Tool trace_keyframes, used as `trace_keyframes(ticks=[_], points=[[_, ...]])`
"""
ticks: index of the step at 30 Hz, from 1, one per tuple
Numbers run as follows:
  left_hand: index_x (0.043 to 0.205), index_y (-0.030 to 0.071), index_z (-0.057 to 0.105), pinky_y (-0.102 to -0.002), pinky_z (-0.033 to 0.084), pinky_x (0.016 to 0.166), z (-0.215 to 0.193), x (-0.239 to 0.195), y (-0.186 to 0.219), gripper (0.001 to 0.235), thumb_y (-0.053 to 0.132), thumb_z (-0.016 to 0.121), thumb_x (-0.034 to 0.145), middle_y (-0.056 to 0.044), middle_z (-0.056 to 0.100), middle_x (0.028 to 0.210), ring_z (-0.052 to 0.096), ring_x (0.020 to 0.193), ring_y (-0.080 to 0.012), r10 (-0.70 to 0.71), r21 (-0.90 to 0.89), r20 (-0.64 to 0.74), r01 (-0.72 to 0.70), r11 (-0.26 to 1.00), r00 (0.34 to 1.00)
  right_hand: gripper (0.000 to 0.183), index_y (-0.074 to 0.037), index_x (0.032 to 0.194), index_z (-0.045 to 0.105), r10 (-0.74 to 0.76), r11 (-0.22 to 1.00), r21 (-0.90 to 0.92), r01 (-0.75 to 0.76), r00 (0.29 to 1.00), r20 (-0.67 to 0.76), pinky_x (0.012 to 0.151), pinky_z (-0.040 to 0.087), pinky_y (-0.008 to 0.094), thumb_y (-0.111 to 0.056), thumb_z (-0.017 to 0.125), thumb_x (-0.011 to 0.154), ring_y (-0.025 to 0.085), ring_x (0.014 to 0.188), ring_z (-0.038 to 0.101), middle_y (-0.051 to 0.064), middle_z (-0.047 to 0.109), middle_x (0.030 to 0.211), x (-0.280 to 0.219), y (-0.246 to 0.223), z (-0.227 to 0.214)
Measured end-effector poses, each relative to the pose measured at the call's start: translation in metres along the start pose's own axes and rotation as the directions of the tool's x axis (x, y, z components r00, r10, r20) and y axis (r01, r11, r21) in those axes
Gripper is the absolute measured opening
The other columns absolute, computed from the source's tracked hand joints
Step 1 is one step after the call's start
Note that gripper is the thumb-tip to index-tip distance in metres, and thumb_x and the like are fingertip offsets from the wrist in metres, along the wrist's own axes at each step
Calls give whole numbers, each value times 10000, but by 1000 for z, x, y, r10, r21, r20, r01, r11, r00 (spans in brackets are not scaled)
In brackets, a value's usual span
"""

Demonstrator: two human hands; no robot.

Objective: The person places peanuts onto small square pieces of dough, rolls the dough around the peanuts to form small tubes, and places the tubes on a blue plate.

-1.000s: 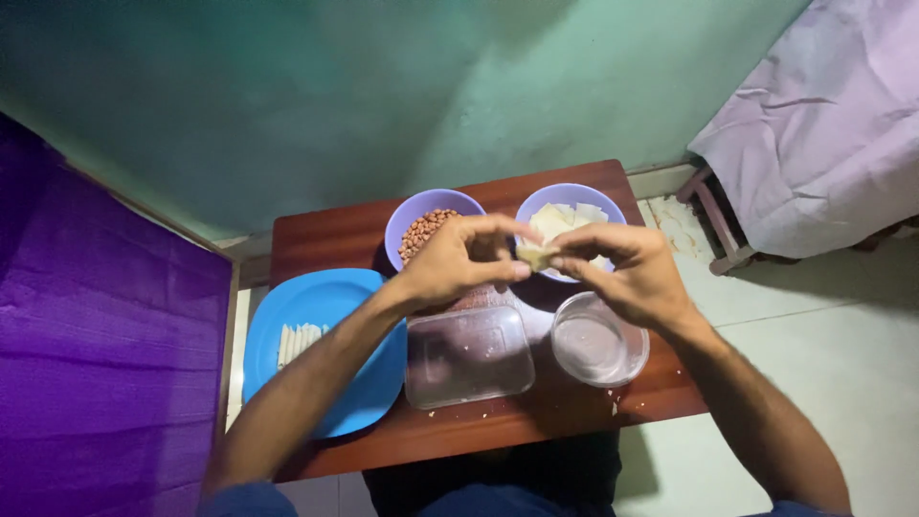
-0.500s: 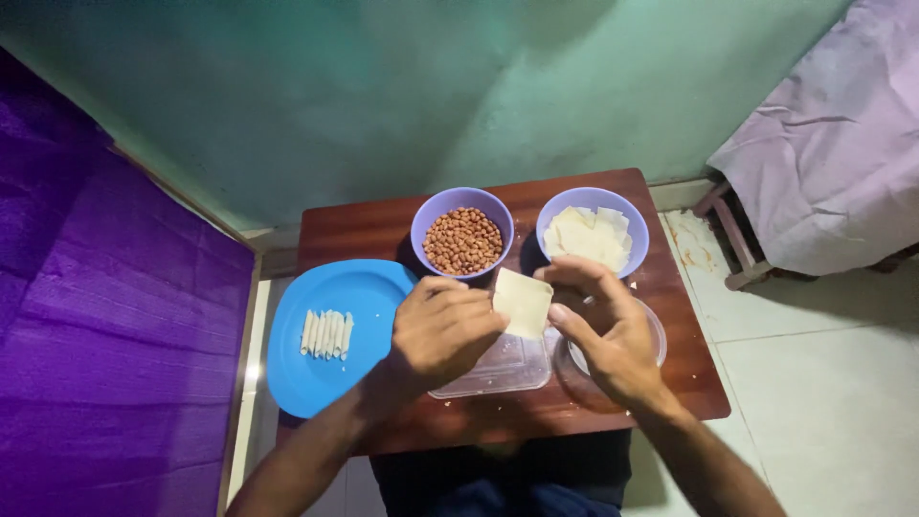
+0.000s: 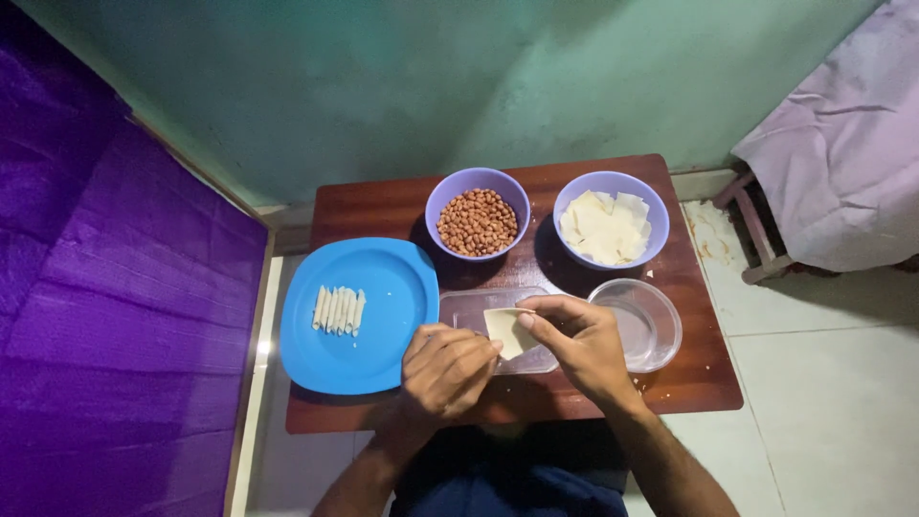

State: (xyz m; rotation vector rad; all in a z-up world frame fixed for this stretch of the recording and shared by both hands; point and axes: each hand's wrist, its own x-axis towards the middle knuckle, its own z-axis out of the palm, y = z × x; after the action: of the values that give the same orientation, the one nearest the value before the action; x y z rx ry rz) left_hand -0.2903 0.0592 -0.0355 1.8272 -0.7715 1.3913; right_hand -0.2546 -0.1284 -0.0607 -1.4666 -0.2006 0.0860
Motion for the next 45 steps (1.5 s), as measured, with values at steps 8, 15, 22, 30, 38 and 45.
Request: trace_keyframes(ticks=[8, 15, 22, 30, 38, 45], points=[[996, 78, 734, -360, 471, 698, -26, -48, 4, 79, 25, 741, 938, -34, 698, 887, 672, 786, -219, -102, 175, 406, 32, 984, 908, 181, -64, 1002, 828, 31, 950, -313, 0, 995, 94, 813, 587, 223, -165, 763, 866, 110, 906, 772, 47, 851, 991, -14, 24, 15], [909, 89, 727, -368, 438, 657, -14, -78, -1, 102, 4, 683, 945, -67, 655, 918, 611, 796, -259, -92, 297, 472, -59, 953, 877, 228, -146, 1133, 747, -206, 722, -586, 368, 923, 326, 717, 546, 299, -117, 665, 922, 192, 784, 712, 38, 782, 980, -6, 76, 1], [965, 56, 741, -396, 471, 744, -8, -91, -3, 76, 93, 677, 980, -85, 707, 1011, 637, 909, -277, -137, 309, 510, -32, 951, 849, 377, -97, 1291, 634, -332, 652, -563, 508, 859, 390, 840, 548, 388, -121, 732, 927, 303, 965, 700, 118, 747, 1124, 7, 99, -2], [1079, -65, 722, -530, 474, 1023, -8, -112, -15, 423, 106, 769, 695, -187, 718, 1171, 645, 1118, -344, -173, 217, 663, 35, 976, 728, 358, -68, 1267, 649, -309, 368, -710, 601, 799, 516, 755, 546, 404, -145, 704, 922, 275, 925, 666, 124, 734, 1156, -5, 43, -20], [1033, 44, 711, -565, 412, 1041, -1, -111, -7, 356, 370, 803, 922, -118, 682, 1115, 627, 1131, -307, -303, 313, 631, 123, 942, 714, 257, -76, 1206, 705, -147, 291, -769, 570, 821, 552, 730, 594, 488, -152, 611, 978, 377, 908, 716, 206, 729, 1088, 114, -18, -17], [1099, 90, 707, -564, 396, 992, -3, -107, -3, 294, 303, 808, 923, -74, 686, 1177, 634, 1148, -257, -320, 353, 595, 118, 928, 738, 257, -121, 1059, 715, 190, 243, -791, 561, 773, 606, 764, 538, 579, -152, 495, 931, 436, 933, 698, 184, 719, 1046, 220, 51, 22]])
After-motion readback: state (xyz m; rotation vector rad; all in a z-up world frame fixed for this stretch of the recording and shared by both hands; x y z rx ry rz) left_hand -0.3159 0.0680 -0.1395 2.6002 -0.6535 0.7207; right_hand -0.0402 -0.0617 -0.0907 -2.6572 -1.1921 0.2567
